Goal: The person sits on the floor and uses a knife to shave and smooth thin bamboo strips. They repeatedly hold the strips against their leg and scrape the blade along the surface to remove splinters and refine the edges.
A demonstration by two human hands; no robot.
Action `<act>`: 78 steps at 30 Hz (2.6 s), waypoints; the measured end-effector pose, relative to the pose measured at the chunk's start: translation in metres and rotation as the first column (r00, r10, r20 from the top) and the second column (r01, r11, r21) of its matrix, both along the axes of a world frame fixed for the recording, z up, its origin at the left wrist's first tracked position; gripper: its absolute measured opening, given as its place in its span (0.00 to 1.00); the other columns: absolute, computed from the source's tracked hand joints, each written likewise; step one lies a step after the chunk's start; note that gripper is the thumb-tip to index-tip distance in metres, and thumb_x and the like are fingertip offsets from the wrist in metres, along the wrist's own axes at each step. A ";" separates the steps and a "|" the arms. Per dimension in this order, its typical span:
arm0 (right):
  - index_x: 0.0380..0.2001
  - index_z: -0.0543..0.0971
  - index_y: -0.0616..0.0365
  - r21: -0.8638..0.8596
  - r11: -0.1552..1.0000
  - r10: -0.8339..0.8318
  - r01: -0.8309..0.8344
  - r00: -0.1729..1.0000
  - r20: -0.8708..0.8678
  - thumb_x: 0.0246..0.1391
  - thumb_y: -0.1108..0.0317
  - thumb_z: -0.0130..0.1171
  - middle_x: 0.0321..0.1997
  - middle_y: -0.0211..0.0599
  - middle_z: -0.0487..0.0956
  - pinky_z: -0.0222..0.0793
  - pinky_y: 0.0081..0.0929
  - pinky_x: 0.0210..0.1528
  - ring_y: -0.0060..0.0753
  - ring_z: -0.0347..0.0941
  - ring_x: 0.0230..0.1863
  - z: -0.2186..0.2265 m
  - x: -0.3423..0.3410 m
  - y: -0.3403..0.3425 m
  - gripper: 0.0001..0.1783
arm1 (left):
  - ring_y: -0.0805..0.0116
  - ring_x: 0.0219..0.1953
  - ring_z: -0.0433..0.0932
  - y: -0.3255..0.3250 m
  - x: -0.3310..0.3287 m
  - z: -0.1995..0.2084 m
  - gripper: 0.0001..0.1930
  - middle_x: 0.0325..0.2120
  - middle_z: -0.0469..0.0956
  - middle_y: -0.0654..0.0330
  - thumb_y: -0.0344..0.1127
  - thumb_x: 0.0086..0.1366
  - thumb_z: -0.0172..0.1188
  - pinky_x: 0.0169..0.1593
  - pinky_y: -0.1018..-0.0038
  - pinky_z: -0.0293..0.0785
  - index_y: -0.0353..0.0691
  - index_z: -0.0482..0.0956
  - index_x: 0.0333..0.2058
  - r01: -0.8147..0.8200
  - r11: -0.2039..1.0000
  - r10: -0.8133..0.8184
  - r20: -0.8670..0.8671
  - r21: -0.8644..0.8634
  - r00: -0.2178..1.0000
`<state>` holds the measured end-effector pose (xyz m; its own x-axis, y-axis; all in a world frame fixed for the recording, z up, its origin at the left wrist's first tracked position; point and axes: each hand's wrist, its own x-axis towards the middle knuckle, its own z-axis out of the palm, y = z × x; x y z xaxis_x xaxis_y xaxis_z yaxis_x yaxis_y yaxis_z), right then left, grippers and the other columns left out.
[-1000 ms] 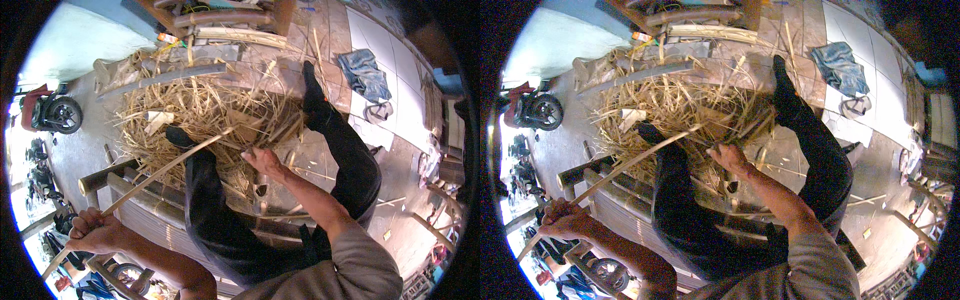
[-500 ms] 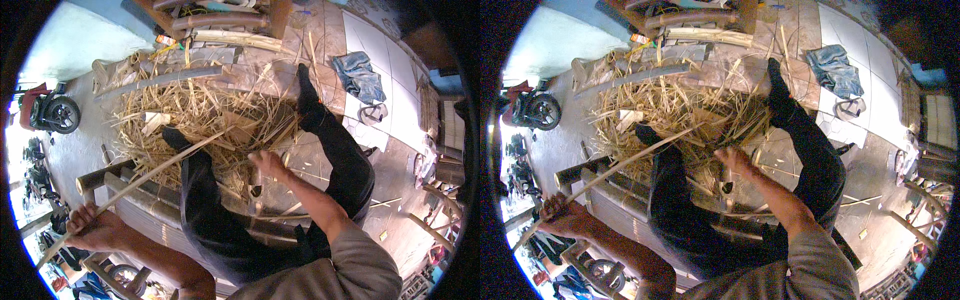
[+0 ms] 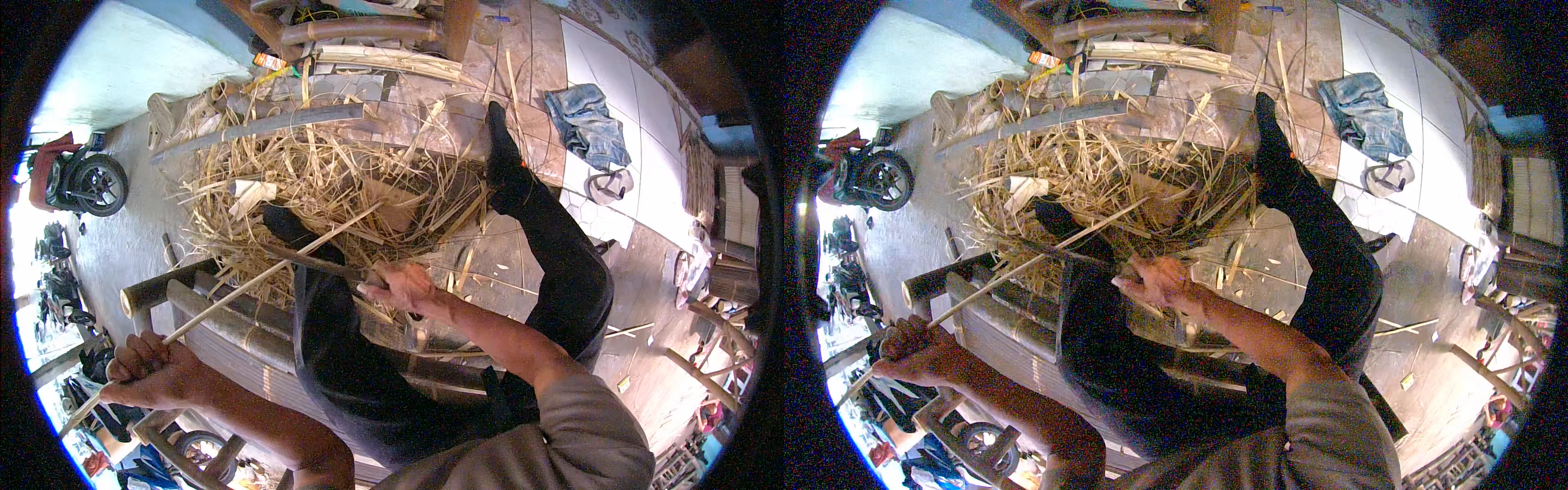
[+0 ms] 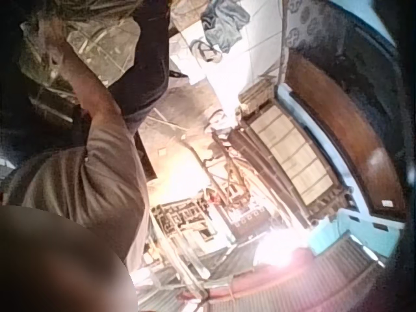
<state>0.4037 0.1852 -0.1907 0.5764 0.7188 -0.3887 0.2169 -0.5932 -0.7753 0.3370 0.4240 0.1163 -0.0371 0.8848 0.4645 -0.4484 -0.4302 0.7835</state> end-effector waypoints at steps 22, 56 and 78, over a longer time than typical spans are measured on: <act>0.34 0.77 0.63 -0.071 0.990 -0.118 0.118 0.993 0.011 0.56 0.38 0.53 0.29 0.52 0.80 0.72 0.43 0.34 0.54 0.77 0.30 -0.075 0.021 -0.040 0.32 | 0.79 0.12 0.46 0.029 -0.009 -0.003 0.28 0.11 0.49 0.72 0.63 0.69 0.44 0.16 0.79 0.41 0.49 0.58 0.17 -0.019 0.999 0.019 -0.015 -0.040 1.000; 0.37 0.76 0.63 0.086 0.990 -0.118 0.111 0.990 0.077 0.56 0.32 0.49 0.16 0.46 0.75 0.75 0.46 0.25 0.47 0.76 0.19 0.012 -0.011 0.028 0.37 | 0.73 0.16 0.56 0.031 -0.010 -0.025 0.26 0.14 0.57 0.65 0.58 0.69 0.41 0.20 0.77 0.51 0.44 0.59 0.19 -0.513 0.854 0.509 -0.349 0.090 0.787; 0.35 0.74 0.59 0.080 0.972 -0.227 0.219 0.967 0.116 0.55 0.31 0.47 0.22 0.53 0.78 0.75 0.53 0.32 0.60 0.78 0.27 -0.001 -0.007 0.006 0.36 | 0.71 0.17 0.60 0.037 -0.016 -0.033 0.27 0.15 0.60 0.63 0.59 0.70 0.35 0.22 0.76 0.58 0.43 0.62 0.21 -0.550 0.808 0.585 -0.392 0.210 0.710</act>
